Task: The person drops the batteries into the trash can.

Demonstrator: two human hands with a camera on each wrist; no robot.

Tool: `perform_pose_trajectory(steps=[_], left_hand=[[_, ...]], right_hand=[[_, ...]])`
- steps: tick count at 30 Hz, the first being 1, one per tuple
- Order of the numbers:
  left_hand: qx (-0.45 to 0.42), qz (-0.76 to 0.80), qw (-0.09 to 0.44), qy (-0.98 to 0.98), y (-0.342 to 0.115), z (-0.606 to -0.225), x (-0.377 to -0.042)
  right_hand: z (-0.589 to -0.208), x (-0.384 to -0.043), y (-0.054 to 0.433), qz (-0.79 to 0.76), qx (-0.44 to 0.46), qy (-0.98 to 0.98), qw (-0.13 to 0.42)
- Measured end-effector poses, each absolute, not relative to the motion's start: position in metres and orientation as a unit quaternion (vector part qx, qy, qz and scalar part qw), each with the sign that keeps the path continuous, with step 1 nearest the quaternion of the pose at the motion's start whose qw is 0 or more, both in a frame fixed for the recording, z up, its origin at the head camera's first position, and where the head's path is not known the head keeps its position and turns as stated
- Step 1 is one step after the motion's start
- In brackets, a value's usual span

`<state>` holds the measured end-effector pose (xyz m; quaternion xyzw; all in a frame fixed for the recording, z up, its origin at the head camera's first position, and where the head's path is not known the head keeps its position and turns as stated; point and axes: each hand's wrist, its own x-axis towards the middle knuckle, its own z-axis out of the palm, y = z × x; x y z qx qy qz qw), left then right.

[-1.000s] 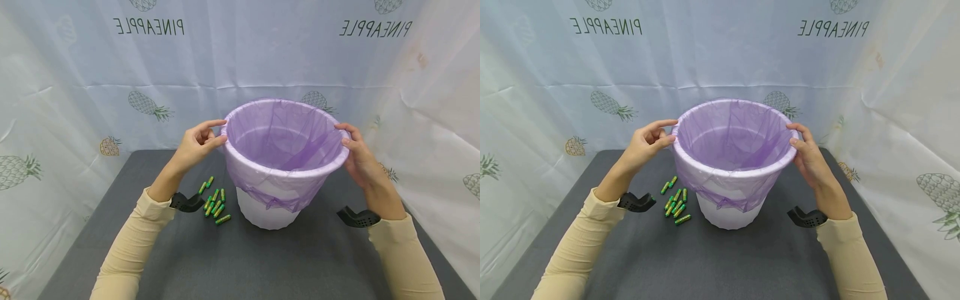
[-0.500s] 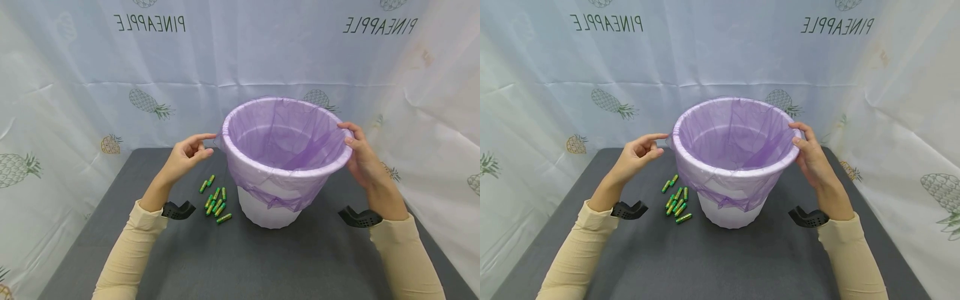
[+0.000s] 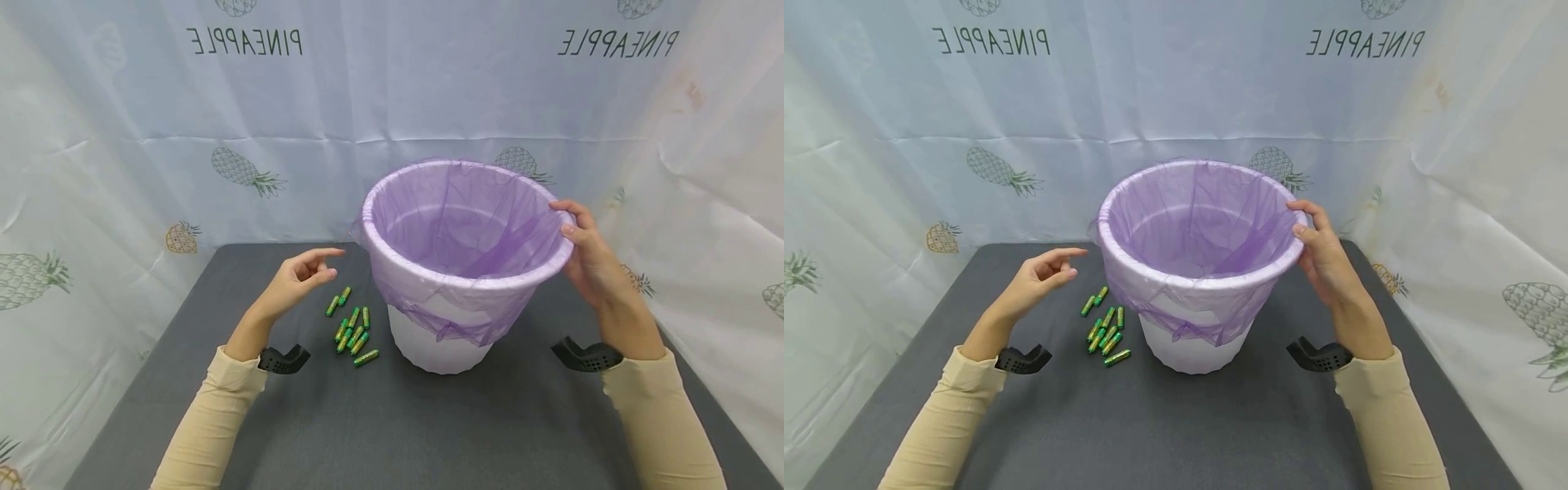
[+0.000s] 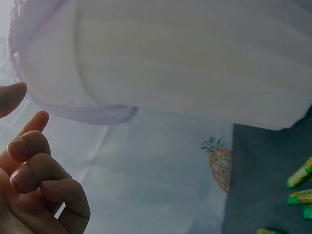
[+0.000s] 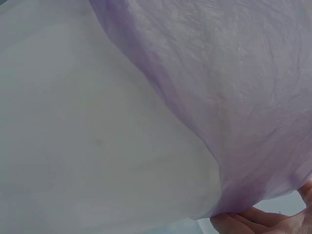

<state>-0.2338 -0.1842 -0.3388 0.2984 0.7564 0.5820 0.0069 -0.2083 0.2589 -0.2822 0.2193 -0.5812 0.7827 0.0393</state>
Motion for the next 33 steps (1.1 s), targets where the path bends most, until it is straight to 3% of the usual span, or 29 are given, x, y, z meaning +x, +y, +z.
perform_pose_trajectory(steps=[33], left_hand=[[0.218,0.543,0.073,0.808,-0.217,-0.422,-0.256]], right_hand=[[-0.281,-0.208,0.258,0.774,0.206,-0.598,0.043]])
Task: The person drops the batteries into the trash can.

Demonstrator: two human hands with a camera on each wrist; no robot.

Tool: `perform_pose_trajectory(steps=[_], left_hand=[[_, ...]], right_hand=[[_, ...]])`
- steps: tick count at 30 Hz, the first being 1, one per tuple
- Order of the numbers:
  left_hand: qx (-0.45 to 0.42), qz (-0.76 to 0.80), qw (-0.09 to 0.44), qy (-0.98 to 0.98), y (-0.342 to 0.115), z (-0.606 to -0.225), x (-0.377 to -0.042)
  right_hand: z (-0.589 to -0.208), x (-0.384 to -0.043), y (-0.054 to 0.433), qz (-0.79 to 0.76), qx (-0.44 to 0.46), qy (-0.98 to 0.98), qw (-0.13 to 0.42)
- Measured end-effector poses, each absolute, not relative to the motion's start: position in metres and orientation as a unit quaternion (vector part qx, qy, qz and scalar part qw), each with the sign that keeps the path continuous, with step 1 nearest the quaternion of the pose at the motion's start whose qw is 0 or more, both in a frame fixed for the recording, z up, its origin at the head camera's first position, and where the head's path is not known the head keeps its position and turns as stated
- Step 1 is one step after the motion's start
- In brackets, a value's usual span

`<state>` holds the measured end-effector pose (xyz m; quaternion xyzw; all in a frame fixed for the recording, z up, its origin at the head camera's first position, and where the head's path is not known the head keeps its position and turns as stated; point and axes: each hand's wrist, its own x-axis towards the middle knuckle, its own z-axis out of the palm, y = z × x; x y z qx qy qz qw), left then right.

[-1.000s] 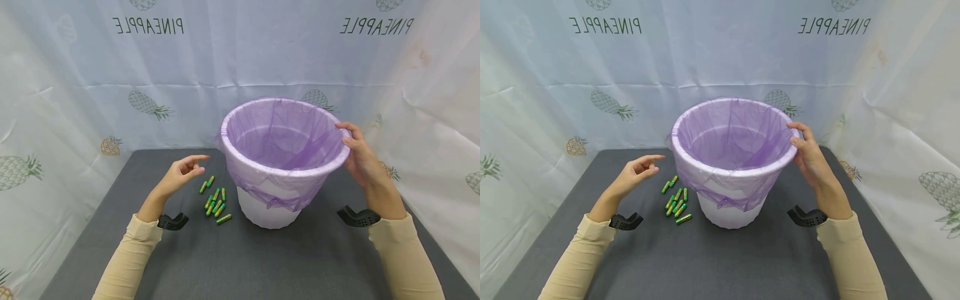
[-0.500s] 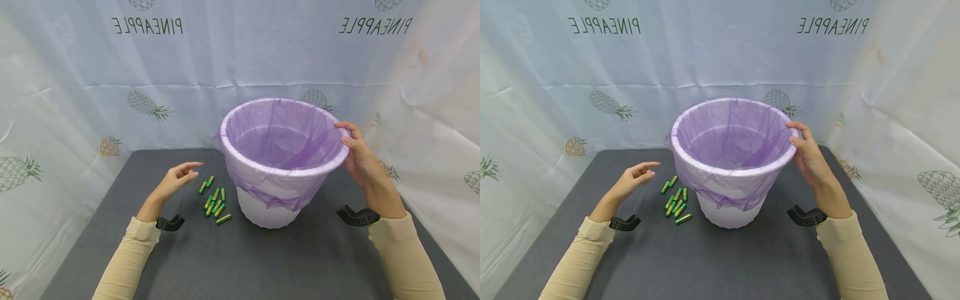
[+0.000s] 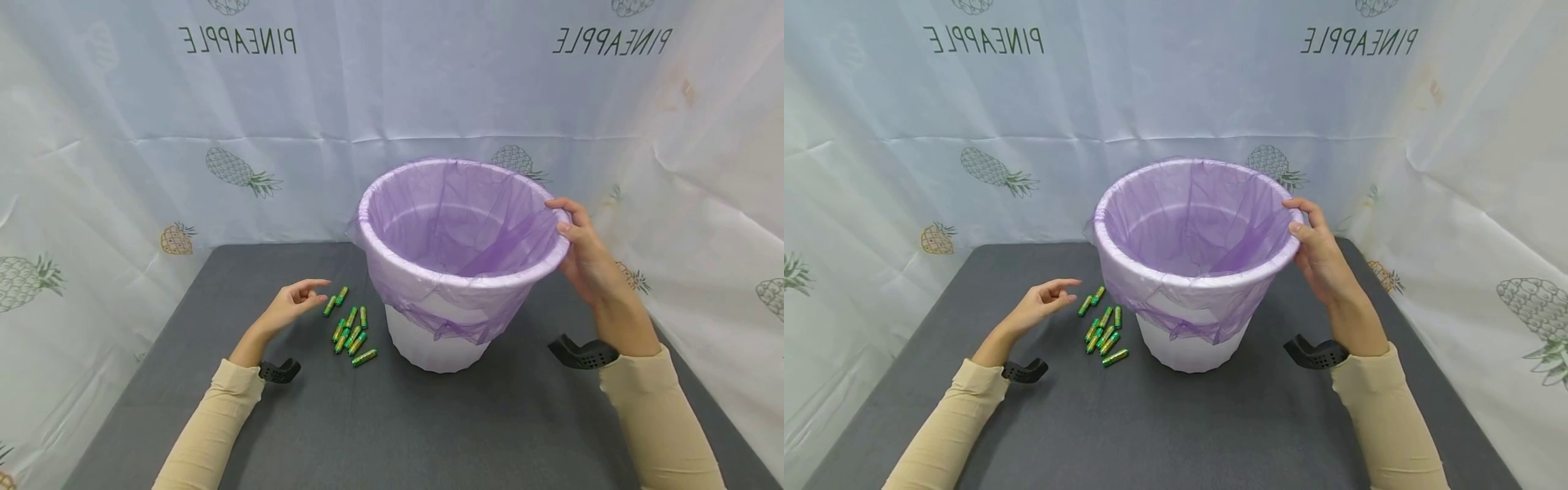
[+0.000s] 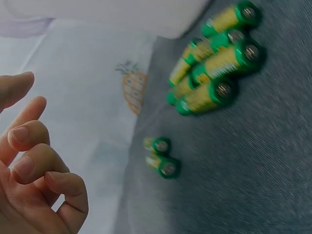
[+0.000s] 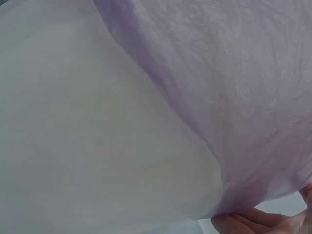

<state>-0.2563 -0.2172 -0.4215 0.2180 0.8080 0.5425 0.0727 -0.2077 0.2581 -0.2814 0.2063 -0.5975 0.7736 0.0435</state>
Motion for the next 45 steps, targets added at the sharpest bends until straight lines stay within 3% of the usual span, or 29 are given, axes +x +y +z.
perform_pose_trajectory(steps=[25,45], left_hand=[[0.208,0.493,0.083,0.841,-0.221,-0.451,-0.275],[0.163,0.422,0.144,0.88,-0.222,-0.456,-0.288]], right_hand=[[-0.281,-0.208,0.257,0.776,0.204,-0.595,0.053],[-0.284,-0.21,0.256,0.78,0.217,-0.584,0.059]])
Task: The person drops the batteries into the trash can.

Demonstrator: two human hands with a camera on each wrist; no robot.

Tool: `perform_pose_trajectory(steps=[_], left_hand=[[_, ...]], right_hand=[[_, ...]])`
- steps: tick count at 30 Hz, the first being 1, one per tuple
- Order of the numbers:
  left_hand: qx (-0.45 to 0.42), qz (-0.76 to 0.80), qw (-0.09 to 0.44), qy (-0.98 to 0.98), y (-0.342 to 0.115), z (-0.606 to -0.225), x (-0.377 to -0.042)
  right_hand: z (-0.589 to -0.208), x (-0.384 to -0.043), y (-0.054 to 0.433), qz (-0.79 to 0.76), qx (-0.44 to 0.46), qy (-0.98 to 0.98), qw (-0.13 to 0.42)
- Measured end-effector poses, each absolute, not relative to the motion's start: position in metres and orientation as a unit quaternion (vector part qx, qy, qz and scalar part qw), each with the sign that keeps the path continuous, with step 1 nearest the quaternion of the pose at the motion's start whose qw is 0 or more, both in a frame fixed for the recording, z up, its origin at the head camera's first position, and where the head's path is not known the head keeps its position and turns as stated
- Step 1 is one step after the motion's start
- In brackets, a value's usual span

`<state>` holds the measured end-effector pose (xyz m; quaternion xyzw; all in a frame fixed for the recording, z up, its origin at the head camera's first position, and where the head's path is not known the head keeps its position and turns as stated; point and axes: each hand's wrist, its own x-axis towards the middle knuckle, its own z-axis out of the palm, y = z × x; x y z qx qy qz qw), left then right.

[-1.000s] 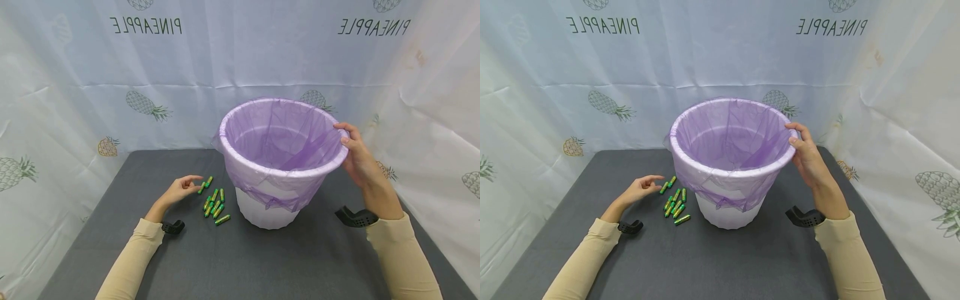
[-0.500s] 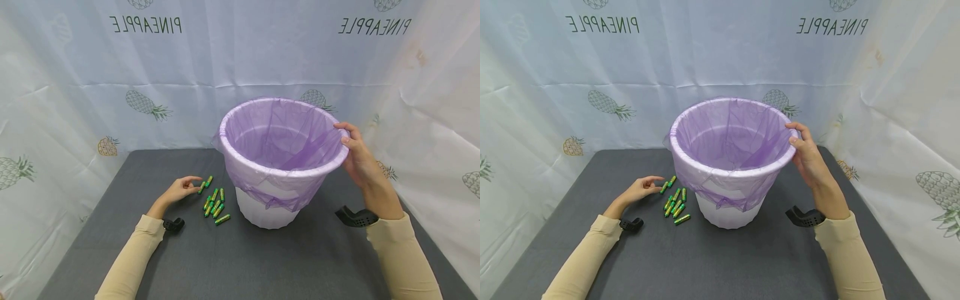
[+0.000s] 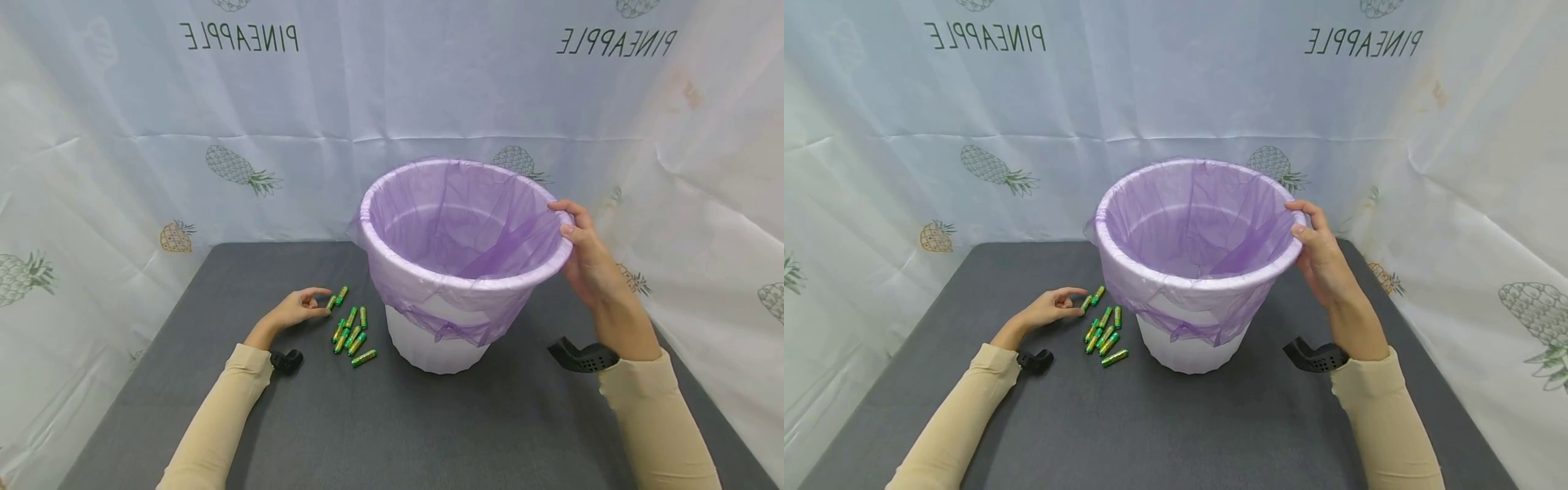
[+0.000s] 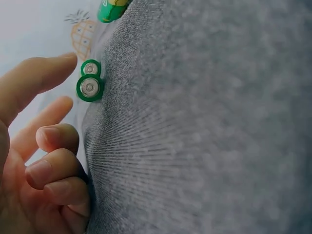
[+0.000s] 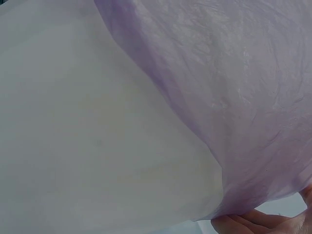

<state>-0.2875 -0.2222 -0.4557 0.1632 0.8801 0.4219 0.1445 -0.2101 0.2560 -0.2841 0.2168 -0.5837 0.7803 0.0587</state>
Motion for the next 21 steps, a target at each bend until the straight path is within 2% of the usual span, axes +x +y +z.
perform_pose_trajectory(steps=[9,16,21], left_hand=[[0.17,0.428,0.165,0.872,-0.225,-0.461,-0.294],[0.172,0.423,0.207,0.865,-0.225,-0.456,-0.298],[0.166,0.426,0.219,0.862,-0.224,-0.456,-0.3]], right_hand=[[-0.284,-0.21,0.255,0.778,0.212,-0.589,0.059],[-0.284,-0.211,0.256,0.779,0.208,-0.588,0.064],[-0.285,-0.21,0.256,0.779,0.21,-0.588,0.062]])
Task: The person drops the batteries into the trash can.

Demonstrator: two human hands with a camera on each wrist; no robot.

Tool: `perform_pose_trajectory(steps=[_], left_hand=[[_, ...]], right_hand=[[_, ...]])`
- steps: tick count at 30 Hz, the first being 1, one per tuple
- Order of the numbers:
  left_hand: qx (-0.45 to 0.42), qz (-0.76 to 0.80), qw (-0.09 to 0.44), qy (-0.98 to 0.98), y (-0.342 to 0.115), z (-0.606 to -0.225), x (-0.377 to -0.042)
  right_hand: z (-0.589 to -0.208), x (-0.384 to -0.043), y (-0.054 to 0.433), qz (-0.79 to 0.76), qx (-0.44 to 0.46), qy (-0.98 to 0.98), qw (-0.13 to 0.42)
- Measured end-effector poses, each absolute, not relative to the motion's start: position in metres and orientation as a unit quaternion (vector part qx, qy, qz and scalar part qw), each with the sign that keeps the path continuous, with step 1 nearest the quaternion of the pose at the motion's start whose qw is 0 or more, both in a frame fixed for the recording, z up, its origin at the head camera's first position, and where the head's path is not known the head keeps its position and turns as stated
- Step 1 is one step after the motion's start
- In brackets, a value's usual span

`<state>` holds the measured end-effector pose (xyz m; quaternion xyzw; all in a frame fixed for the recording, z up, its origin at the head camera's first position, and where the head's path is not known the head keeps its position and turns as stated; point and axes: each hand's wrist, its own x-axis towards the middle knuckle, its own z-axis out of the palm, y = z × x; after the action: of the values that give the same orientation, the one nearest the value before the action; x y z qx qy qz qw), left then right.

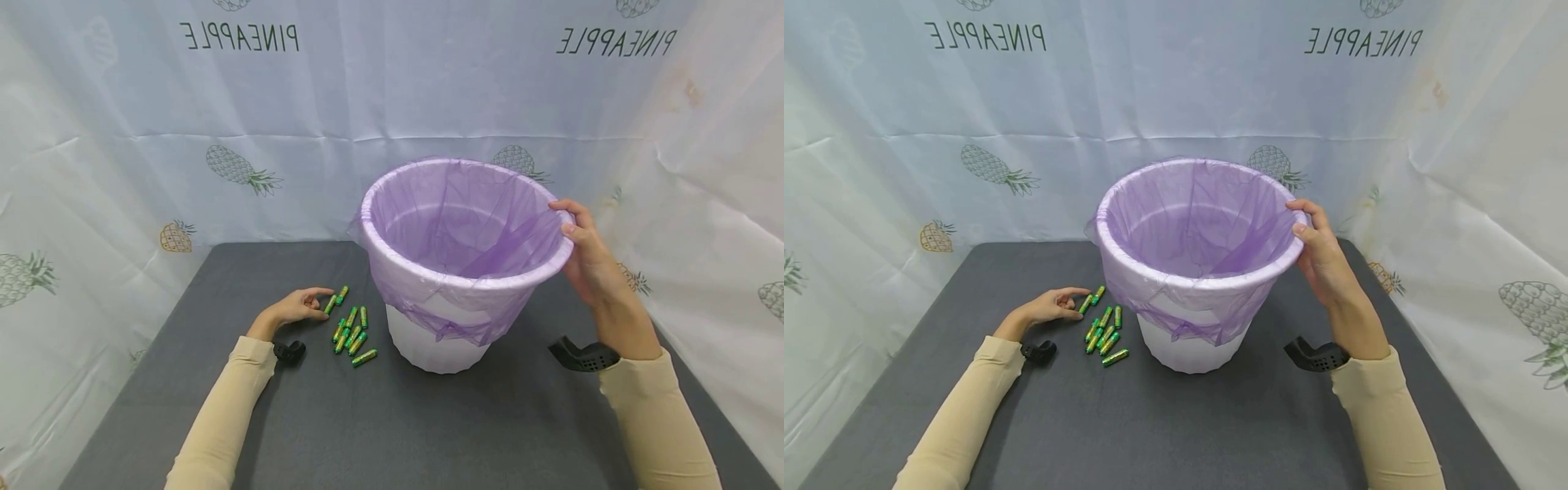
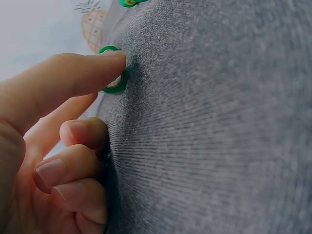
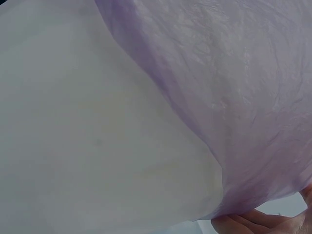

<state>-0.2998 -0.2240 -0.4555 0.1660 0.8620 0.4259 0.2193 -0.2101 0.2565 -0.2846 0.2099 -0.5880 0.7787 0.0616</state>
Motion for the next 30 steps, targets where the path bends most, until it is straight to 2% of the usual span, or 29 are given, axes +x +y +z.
perform_pose_trajectory(steps=[9,19,30], left_hand=[[0.162,0.436,0.204,0.862,-0.2233,-0.4579,-0.3],[0.156,0.436,0.211,0.861,-0.2211,-0.4583,-0.2983],[0.144,0.43,0.175,0.874,-0.2214,-0.4613,-0.2921]], right_hand=[[-0.284,-0.2107,0.2566,0.779,0.215,-0.586,0.063],[-0.2857,-0.2105,0.2573,0.778,0.221,-0.584,0.064],[-0.2863,-0.2102,0.2562,0.775,0.222,-0.588,0.068]])
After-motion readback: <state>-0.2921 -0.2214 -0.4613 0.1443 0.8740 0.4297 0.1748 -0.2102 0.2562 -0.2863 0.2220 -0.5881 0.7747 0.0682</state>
